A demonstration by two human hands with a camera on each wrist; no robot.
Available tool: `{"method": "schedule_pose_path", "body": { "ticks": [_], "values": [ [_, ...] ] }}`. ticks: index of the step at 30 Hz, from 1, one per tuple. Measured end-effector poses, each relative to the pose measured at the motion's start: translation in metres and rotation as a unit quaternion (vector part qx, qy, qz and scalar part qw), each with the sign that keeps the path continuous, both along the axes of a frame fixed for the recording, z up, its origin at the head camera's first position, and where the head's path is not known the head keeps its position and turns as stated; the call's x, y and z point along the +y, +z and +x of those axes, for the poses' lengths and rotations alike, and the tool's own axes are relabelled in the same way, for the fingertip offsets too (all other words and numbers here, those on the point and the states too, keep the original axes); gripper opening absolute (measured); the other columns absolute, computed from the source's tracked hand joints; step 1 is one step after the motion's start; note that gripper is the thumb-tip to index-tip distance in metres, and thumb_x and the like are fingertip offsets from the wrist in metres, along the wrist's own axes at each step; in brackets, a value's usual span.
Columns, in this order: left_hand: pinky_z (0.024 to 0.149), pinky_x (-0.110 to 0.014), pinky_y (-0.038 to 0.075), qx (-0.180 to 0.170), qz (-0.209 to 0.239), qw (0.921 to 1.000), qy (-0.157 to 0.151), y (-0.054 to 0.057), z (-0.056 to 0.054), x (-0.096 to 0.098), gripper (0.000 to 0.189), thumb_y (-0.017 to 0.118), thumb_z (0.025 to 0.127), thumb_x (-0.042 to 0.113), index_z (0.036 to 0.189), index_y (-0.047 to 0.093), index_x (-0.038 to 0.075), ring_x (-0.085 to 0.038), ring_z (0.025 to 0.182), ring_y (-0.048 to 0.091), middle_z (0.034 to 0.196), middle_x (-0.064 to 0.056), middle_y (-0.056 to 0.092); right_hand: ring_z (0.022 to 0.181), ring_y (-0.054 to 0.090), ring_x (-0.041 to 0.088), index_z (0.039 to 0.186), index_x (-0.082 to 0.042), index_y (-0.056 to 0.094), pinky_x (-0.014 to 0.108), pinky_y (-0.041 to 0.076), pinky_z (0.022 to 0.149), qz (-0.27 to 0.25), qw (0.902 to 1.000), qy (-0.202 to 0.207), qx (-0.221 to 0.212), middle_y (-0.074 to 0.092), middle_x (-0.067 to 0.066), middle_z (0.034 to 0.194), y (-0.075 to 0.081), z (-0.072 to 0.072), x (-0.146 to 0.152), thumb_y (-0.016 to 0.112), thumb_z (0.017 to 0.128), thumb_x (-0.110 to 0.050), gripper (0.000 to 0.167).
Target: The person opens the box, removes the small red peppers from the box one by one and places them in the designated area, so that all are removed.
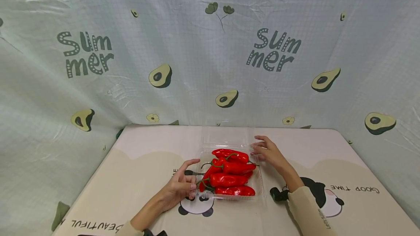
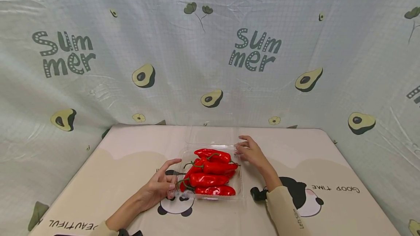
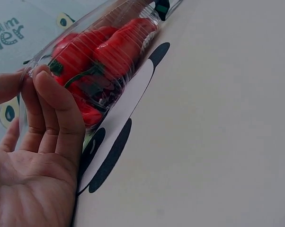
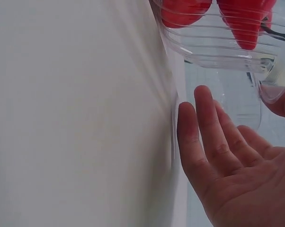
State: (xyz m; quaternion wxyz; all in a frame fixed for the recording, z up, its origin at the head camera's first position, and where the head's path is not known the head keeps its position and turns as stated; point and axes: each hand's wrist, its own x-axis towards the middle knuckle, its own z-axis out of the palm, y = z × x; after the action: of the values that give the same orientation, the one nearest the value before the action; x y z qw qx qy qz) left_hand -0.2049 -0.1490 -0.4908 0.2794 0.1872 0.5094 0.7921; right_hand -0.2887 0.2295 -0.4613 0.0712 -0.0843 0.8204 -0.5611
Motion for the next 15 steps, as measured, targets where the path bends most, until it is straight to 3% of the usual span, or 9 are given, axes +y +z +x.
{"method": "schedule_pose_path", "body": {
  "ticks": [6, 11, 15],
  "values": [
    [0.064, -0.024, 0.056, 0.0, 0.011, 0.9999, -0.003, -0.0011, -0.0004, 0.0, 0.081, 0.055, 0.092, -0.002, 0.16, 0.016, 0.017, -0.007, 0.062, 0.063, 0.078, 0.006, 0.058, 0.109, 0.068, 0.025, 0.156, 0.003, 0.028, 0.031, 0.059, 0.089, 0.012, 0.9998, -0.001, -0.013, 0.059, 0.032, 0.137, -0.0009, 0.0009, 0.002, 0.055, 0.106, -0.024, 0.063],
    [0.064, -0.024, 0.057, 0.003, 0.009, 0.9999, -0.003, -0.0017, -0.0003, -0.0001, 0.08, 0.054, 0.092, -0.002, 0.159, 0.017, 0.017, -0.007, 0.061, 0.063, 0.078, 0.007, 0.058, 0.109, 0.069, 0.026, 0.157, 0.002, 0.024, 0.036, 0.059, 0.092, 0.028, 0.9994, 0.004, -0.018, 0.061, 0.03, 0.133, -0.0023, 0.0008, 0.0032, 0.053, 0.106, -0.027, 0.066],
    [0.063, -0.024, 0.057, -0.003, 0.005, 1.0, 0.002, -0.002, 0.0002, -0.0002, 0.081, 0.055, 0.091, -0.002, 0.16, 0.015, 0.016, -0.007, 0.06, 0.062, 0.077, 0.006, 0.058, 0.108, 0.071, 0.026, 0.158, 0.002, 0.023, 0.031, 0.058, 0.089, 0.026, 0.9994, 0.009, -0.022, 0.062, 0.03, 0.132, -0.004, -0.0007, 0.0029, 0.052, 0.106, -0.026, 0.066]
  ]
}}
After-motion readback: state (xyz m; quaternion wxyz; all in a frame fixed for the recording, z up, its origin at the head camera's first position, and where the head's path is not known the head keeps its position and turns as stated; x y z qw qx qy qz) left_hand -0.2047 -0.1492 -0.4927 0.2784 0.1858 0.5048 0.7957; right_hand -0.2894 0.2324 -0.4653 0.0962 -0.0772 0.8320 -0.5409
